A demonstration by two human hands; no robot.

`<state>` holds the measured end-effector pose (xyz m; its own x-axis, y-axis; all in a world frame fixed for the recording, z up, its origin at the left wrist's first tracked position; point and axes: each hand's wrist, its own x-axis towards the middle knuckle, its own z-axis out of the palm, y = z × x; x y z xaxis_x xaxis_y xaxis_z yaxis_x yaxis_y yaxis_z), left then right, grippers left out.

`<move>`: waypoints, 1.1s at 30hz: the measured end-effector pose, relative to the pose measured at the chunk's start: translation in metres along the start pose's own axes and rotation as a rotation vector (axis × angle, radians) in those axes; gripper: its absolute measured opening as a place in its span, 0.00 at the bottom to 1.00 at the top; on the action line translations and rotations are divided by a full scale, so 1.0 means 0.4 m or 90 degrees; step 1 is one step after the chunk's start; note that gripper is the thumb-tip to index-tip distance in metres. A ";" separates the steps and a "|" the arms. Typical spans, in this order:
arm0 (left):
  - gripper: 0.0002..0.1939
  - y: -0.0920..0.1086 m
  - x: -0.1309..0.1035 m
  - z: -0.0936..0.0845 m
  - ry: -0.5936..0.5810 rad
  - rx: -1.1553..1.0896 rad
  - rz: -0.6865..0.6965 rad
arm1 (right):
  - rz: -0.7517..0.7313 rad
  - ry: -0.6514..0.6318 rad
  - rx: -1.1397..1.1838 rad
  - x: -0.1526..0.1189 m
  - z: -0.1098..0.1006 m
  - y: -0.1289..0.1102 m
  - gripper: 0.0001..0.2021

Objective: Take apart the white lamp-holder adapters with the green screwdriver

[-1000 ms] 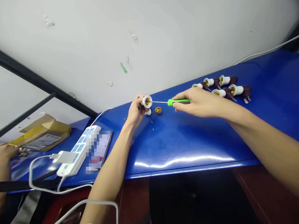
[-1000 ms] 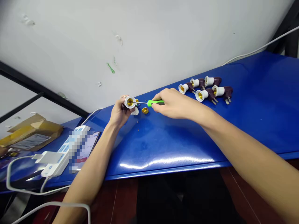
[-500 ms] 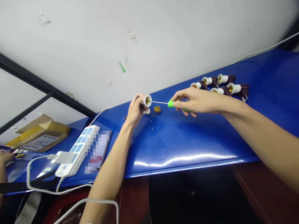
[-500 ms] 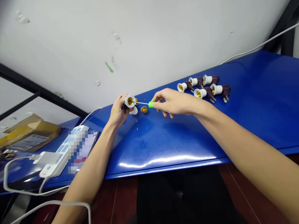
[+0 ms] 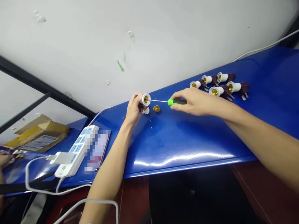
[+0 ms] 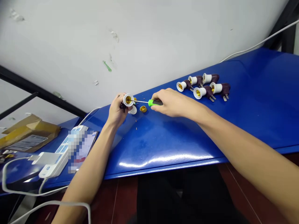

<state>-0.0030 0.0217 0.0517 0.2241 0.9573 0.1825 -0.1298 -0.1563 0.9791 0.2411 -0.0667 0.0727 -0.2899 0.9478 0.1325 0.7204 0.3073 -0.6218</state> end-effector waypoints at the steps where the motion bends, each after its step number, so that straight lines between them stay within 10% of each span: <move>1: 0.12 -0.001 0.000 -0.002 0.003 0.001 -0.002 | -0.033 0.039 -0.036 0.003 0.005 0.009 0.10; 13: 0.16 0.005 0.010 -0.007 0.023 -0.050 0.016 | -0.100 0.204 -0.033 -0.004 0.022 0.015 0.11; 22: 0.11 0.023 0.005 -0.009 0.038 -0.050 0.007 | 0.075 0.021 0.139 -0.003 -0.001 -0.027 0.26; 33: 0.15 0.014 0.008 -0.011 0.014 -0.033 0.009 | 0.055 0.075 0.087 -0.003 -0.015 -0.031 0.13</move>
<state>-0.0074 0.0249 0.0573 0.2010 0.9601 0.1944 -0.1823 -0.1583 0.9704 0.2363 -0.0713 0.0850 -0.1500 0.9759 0.1587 0.6442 0.2183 -0.7330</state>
